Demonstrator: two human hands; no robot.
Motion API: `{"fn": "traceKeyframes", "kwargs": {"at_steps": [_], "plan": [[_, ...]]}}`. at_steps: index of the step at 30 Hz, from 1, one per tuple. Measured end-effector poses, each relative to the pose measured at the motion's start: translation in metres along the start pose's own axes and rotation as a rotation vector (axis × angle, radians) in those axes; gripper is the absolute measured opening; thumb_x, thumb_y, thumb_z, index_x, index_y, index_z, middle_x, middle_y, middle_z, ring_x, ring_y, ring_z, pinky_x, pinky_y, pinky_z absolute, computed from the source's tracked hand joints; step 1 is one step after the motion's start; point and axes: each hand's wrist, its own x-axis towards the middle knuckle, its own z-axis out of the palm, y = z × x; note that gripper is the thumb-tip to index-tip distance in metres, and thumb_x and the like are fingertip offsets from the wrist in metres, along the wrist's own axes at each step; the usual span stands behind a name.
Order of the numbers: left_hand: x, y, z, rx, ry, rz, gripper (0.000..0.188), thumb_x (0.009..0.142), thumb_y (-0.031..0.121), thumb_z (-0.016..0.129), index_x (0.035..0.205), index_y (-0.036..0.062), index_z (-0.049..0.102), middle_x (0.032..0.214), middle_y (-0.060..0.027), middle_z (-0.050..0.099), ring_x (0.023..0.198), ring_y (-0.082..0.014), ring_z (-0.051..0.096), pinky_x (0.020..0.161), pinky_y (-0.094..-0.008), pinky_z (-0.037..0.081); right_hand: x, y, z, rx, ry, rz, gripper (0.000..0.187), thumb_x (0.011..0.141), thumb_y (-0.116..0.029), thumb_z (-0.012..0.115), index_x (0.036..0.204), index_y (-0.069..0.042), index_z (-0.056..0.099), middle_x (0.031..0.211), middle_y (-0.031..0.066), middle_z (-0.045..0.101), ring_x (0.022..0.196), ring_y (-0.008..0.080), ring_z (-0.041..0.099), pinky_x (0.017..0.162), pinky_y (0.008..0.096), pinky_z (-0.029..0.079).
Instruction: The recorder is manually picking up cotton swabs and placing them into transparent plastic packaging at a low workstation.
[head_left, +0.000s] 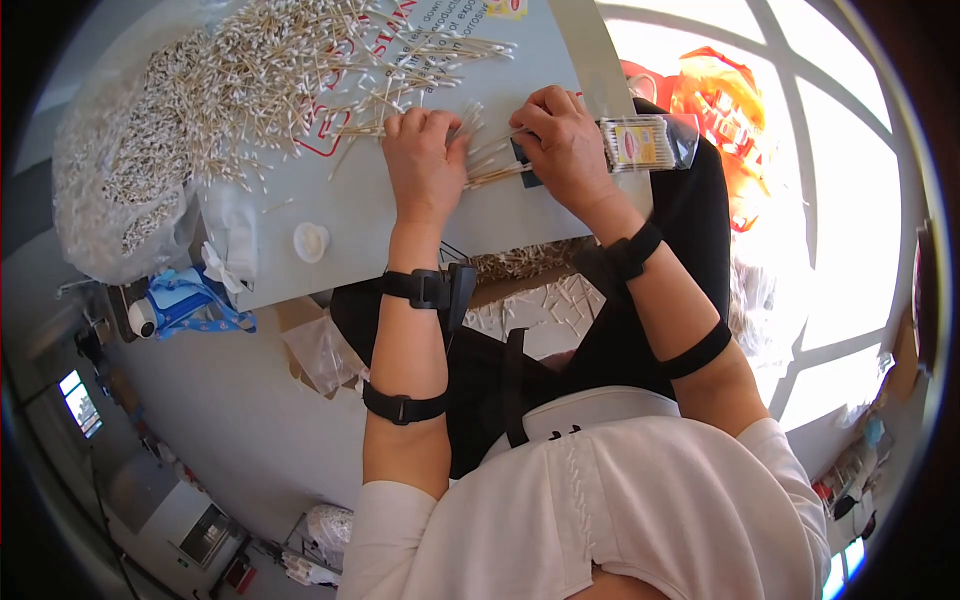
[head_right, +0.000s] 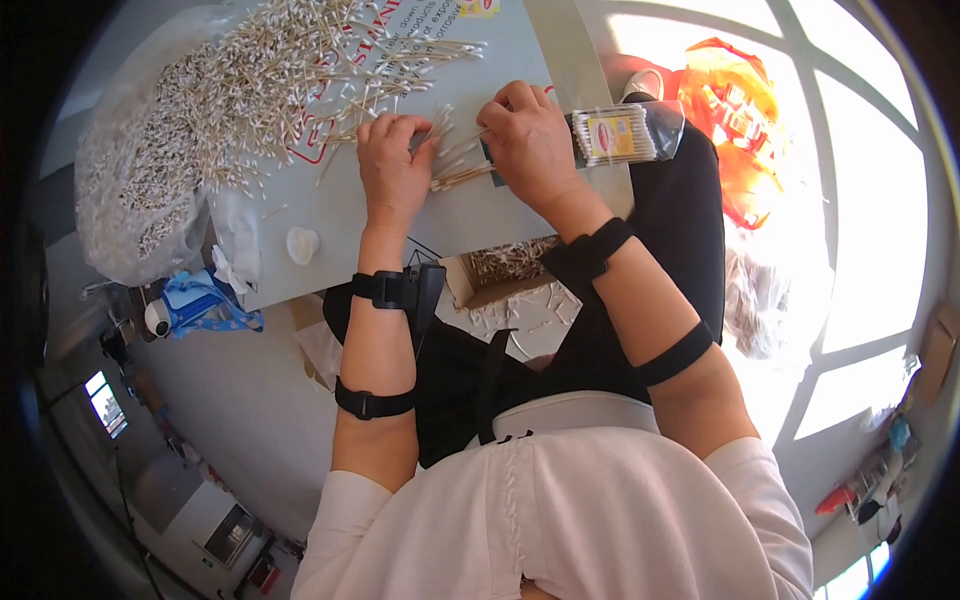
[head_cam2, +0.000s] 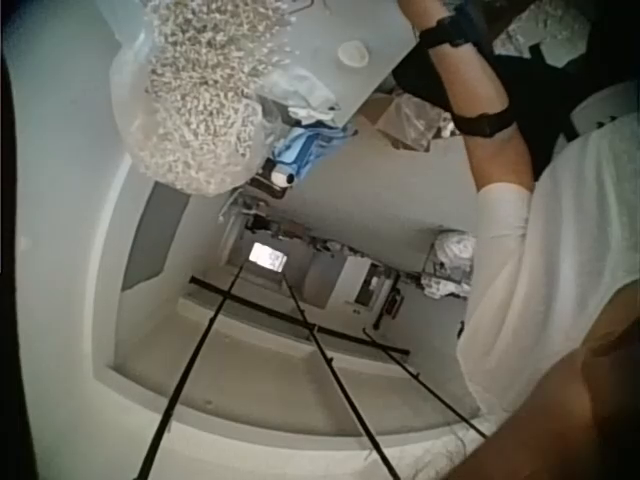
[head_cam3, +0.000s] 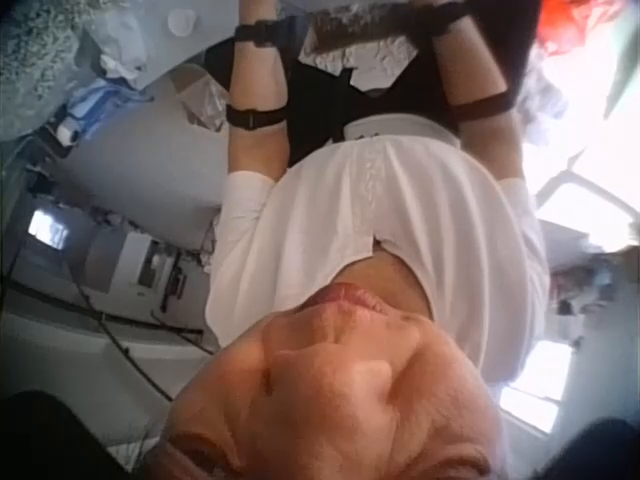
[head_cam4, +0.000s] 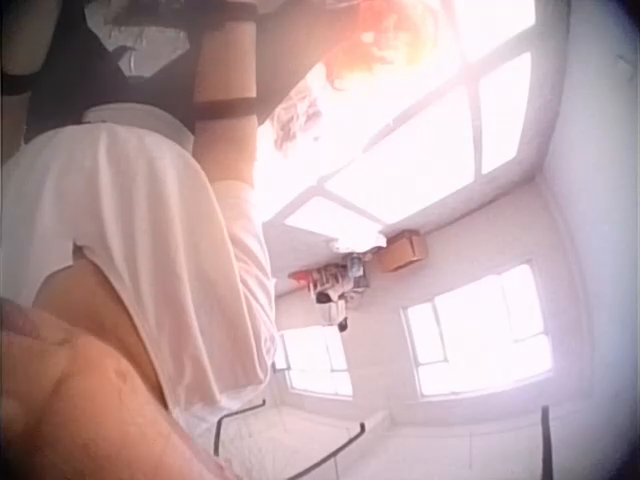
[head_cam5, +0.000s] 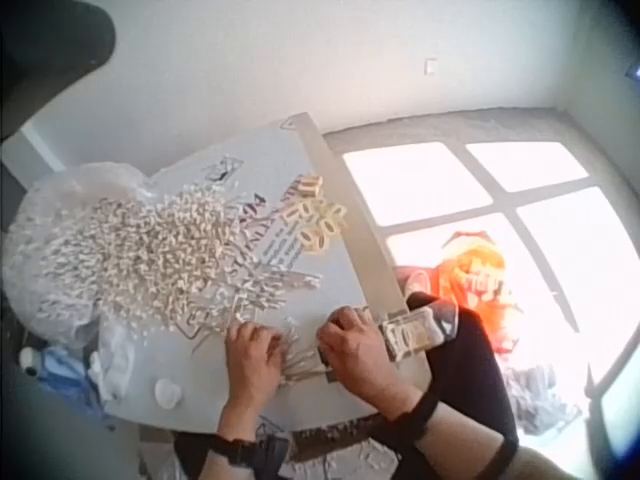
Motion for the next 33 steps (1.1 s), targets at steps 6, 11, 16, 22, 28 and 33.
{"fn": "traceKeyframes", "kwargs": {"at_steps": [6, 11, 16, 22, 28, 33], "plan": [[-0.007, 0.004, -0.006, -0.018, -0.028, 0.044, 0.024, 0.073, 0.007, 0.075, 0.095, 0.01, 0.067, 0.1, -0.0049, 0.06, 0.104, -0.0298, 0.051, 0.089, -0.044, 0.042, -0.007, -0.006, 0.001, 0.054, -0.09, -0.048, 0.01, 0.074, -0.004, 0.07, 0.083, -0.007, 0.068, 0.091, 0.0076, 0.061, 0.088, 0.0311, 0.061, 0.078, 0.0393, 0.051], [-0.034, 0.032, -0.005, 0.078, -0.097, 0.04, 0.067, 0.088, 0.03, 0.068, 0.143, 0.0023, 0.043, 0.149, -0.0197, 0.04, 0.14, -0.0368, 0.034, 0.113, -0.0504, 0.028, -0.013, -0.001, -0.006, 0.433, 0.066, 0.311, 0.007, 0.084, 0.0, 0.066, 0.09, -0.002, 0.067, 0.099, 0.0072, 0.062, 0.091, 0.0217, 0.062, 0.08, 0.0304, 0.05], [-0.051, 0.046, 0.006, 0.195, -0.218, -0.027, 0.086, 0.089, 0.046, 0.064, 0.151, 0.0003, 0.027, 0.157, -0.0231, 0.027, 0.148, -0.0379, 0.021, 0.117, -0.0564, 0.016, -0.024, -0.006, -0.003, 0.609, 0.265, 0.41, 0.007, 0.09, 0.001, 0.062, 0.096, 0.002, 0.065, 0.104, 0.0091, 0.063, 0.087, 0.0158, 0.061, 0.078, 0.0271, 0.05], [-0.029, 0.032, 0.013, 0.243, -0.189, 0.026, 0.087, 0.088, 0.048, 0.065, 0.151, 0.0019, 0.027, 0.157, -0.0202, 0.028, 0.148, -0.0351, 0.023, 0.118, -0.0566, 0.015, -0.028, -0.014, -0.001, 0.601, 0.256, 0.359, 0.011, 0.094, -0.001, 0.059, 0.103, 0.002, 0.064, 0.116, 0.0112, 0.063, 0.102, 0.0189, 0.061, 0.088, 0.0284, 0.049], [-0.045, 0.032, 0.016, 0.014, -0.145, 0.095, 0.072, 0.094, 0.041, 0.06, 0.148, 0.0026, 0.033, 0.15, -0.0175, 0.039, 0.141, -0.0327, 0.034, 0.117, -0.0518, 0.02, -0.025, -0.011, -0.001, 0.682, 0.256, 0.363, 0.018, 0.099, -0.008, 0.055, 0.112, 0.002, 0.063, 0.124, 0.013, 0.06, 0.115, 0.022, 0.057, 0.097, 0.0305, 0.045], [-0.042, 0.04, 0.015, -0.609, 0.142, -0.258, 0.054, 0.104, 0.034, 0.046, 0.146, 0.0016, 0.037, 0.148, -0.0152, 0.042, 0.139, -0.028, 0.037, 0.117, -0.0424, 0.023, -0.011, -0.008, 0.008, 0.716, 0.238, 0.326, 0.027, 0.102, -0.016, 0.052, 0.121, 0.002, 0.06, 0.134, 0.0153, 0.057, 0.123, 0.0242, 0.053, 0.103, 0.0319, 0.041]]}}
